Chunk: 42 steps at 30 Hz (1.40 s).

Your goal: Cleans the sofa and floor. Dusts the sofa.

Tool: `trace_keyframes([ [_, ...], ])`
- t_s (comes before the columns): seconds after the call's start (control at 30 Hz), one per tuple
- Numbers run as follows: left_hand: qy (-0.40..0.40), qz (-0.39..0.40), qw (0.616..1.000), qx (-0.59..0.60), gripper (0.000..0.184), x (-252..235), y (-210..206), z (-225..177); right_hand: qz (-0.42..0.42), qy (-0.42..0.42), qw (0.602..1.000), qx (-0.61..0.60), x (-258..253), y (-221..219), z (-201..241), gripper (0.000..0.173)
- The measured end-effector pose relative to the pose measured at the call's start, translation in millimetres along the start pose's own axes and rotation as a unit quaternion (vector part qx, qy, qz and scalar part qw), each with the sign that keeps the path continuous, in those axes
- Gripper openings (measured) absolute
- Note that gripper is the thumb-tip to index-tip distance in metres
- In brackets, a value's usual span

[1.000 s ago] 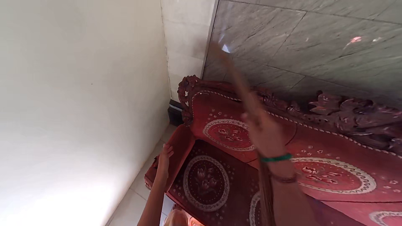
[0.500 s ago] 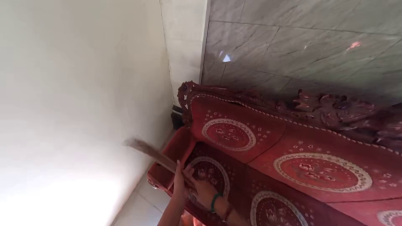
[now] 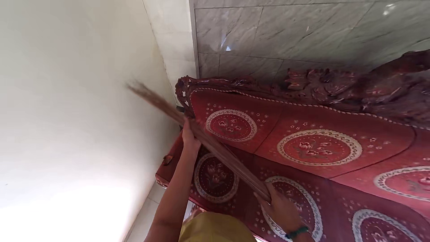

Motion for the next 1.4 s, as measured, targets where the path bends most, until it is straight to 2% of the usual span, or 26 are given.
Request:
trace_keyframes([
  [0.07,-0.036,0.155,0.985,-0.065,0.071,17,-22,-17,-0.106,0.005,0.994,-0.032,-12,14,4,0.061],
  [0.13,-0.114,0.214,0.958,-0.154,0.084,25,-30,-35,-0.207,0.007,0.974,-0.094,-36,35,14,0.069],
  [0.2,-0.172,0.187,0.947,-0.194,0.079,28,-20,-46,-0.278,-0.006,0.945,-0.173,-64,49,30,0.075],
  [0.27,-0.19,0.121,0.952,-0.207,0.074,23,4,-47,-0.287,-0.026,0.929,-0.234,-95,40,43,0.078],
  [0.33,-0.173,0.03,0.959,-0.225,0.072,12,41,-38,-0.209,-0.032,0.959,-0.187,-122,1,31,0.074],
  [0.4,-0.128,-0.067,0.959,-0.242,0.069,11,95,-26,0.017,-0.051,0.998,-0.035,-143,-52,-2,0.067],
  [0.43,-0.109,-0.113,0.957,-0.245,0.069,15,127,-19,0.132,-0.054,0.989,0.041,-147,-76,-20,0.067],
  [0.47,-0.099,-0.155,0.951,-0.25,0.068,23,161,-14,0.211,-0.039,0.971,0.101,-141,-92,-32,0.068],
  [0.53,-0.103,-0.225,0.93,-0.27,0.068,44,224,-17,0.276,0.02,0.948,0.157,-112,-99,-37,0.067],
  [0.6,-0.093,-0.305,0.911,-0.261,0.069,74,284,-19,0.28,0.074,0.942,0.171,-79,-93,-45,0.065],
  [0.67,-0.084,-0.39,0.887,-0.231,0.07,108,333,-21,0.24,0.088,0.957,0.139,-58,-89,-55,0.064],
  [0.73,-0.087,-0.444,0.869,-0.2,0.069,133,360,-26,0.185,0.053,0.978,0.084,-59,-101,-57,0.068],
  [0.77,-0.091,-0.459,0.863,-0.187,0.068,141,366,-27,0.183,0.022,0.981,0.065,-63,-116,-58,0.07],
  [0.83,-0.094,-0.468,0.864,-0.163,0.067,148,366,-26,0.267,-0.05,0.96,0.06,-72,-156,-66,0.073],
  [0.9,-0.087,-0.451,0.876,-0.148,0.067,151,363,-22,0.367,-0.05,0.922,0.11,-71,-179,-74,0.071],
  [0.93,-0.085,-0.439,0.883,-0.145,0.067,154,362,-22,0.385,-0.03,0.914,0.121,-63,-176,-74,0.072],
  [1.0,-0.092,-0.424,0.889,-0.148,0.067,161,371,-22,0.347,0.003,0.932,0.106,-52,-146,-68,0.073],
  [1.07,-0.093,-0.434,0.883,-0.154,0.065,177,392,-15,0.26,0.059,0.955,0.132,-52,-107,-65,0.071],
  [1.13,-0.083,-0.461,0.871,-0.151,0.065,195,413,-5,0.202,0.056,0.969,0.131,-55,-96,-64,0.071],
  [1.2,-0.071,-0.475,0.865,-0.144,0.064,210,426,4,0.227,-0.02,0.97,0.087,-54,-120,-58,0.073],
  [1.27,-0.055,-0.472,0.868,-0.144,0.063,225,436,18,0.318,-0.065,0.942,0.084,-37,-156,-59,0.068],
  [1.33,-0.038,-0.454,0.874,-0.166,0.064,241,452,33,0.408,-0.041,0.902,0.131,-7,-169,-62,0.067],
  [1.4,-0.022,-0.459,0.868,-0.19,0.064,262,479,46,0.4,-0.03,0.909,0.113,29,-150,-72,0.071],
])
Point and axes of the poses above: each hand's wrist, its own x-axis away from the middle knuckle, its own y-axis out of the back of the hand, z = x × y, the point moved 1 cm from there along -x, towards the middle knuckle, and after that the axes turned 14 degrees about -z, right-handed, at the moved point
